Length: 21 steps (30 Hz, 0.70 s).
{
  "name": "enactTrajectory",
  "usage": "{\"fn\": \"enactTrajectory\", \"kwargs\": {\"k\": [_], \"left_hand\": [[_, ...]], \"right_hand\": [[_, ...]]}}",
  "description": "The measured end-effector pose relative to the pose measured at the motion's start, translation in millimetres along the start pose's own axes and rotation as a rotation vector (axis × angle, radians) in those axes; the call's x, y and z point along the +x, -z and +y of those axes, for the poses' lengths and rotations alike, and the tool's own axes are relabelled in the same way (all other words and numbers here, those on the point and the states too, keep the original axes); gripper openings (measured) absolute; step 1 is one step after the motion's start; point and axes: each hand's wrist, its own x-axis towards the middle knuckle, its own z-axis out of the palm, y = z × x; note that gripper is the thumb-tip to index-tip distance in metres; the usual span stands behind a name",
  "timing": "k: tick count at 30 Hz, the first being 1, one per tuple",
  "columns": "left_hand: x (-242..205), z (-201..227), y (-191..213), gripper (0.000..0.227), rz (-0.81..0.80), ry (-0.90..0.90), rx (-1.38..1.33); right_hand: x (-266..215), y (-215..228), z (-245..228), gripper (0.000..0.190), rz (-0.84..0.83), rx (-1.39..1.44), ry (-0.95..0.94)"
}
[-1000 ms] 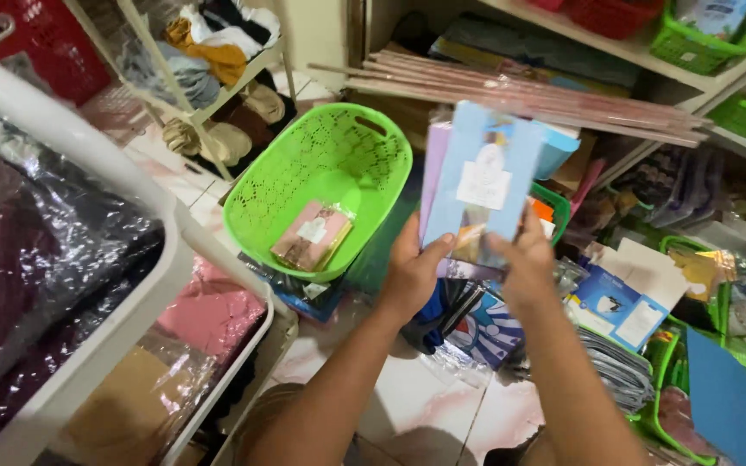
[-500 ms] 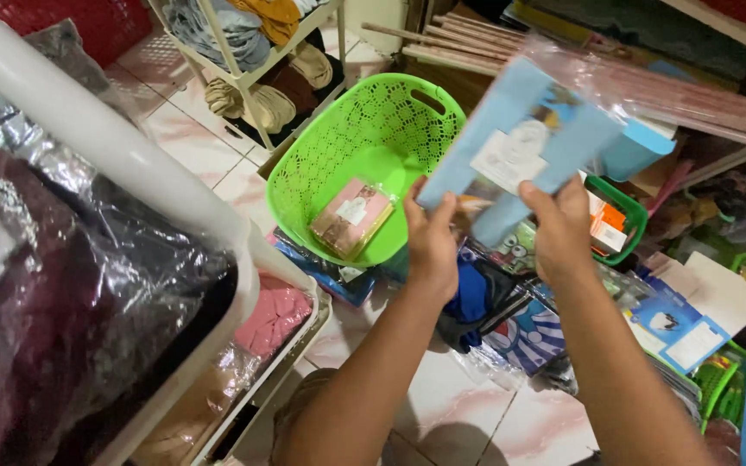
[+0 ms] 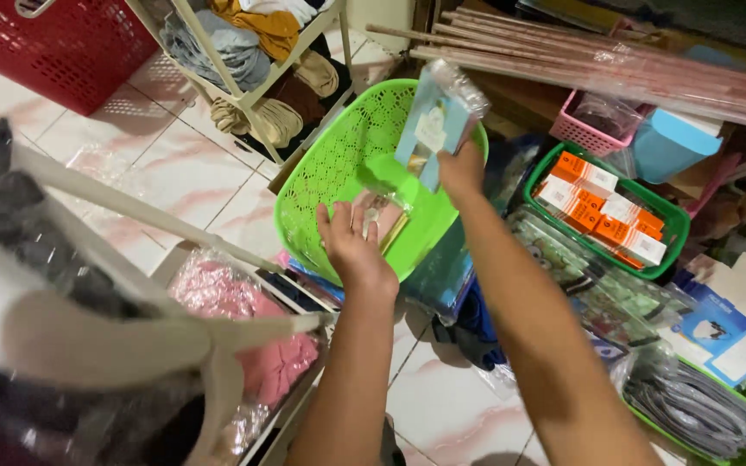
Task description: Sorting and organizing stationery items and fabric products in a stockroom.
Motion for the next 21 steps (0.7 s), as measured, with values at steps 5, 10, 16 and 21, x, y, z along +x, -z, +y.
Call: {"fn": "enactTrajectory", "kwargs": {"k": [5, 10, 16, 21], "left_hand": [[7.5, 5.9, -2.9, 0.076, 0.016, -0.043, 0.029], [9.9, 1.4, -3.1, 0.072, 0.050, -0.117, 0.065], [11.7, -0.7, -6.9, 0.071, 0.032, -0.089, 0.052], [7.7, 0.0, -3.2, 0.068, 0.028, -0.144, 0.045]], "right_hand": [[29.7, -41.2, 32.1, 0.046, 0.075, -0.245, -0.132], [48.2, -68.8, 51.5, 0.038, 0.203, -0.160, -0.175], [35.7, -95.1, 85.5, 0.082, 0.500, -0.253, 0.015], [-13.2, -111.1, 99.7, 0.058, -0.178, -0.569, -0.115]]}}
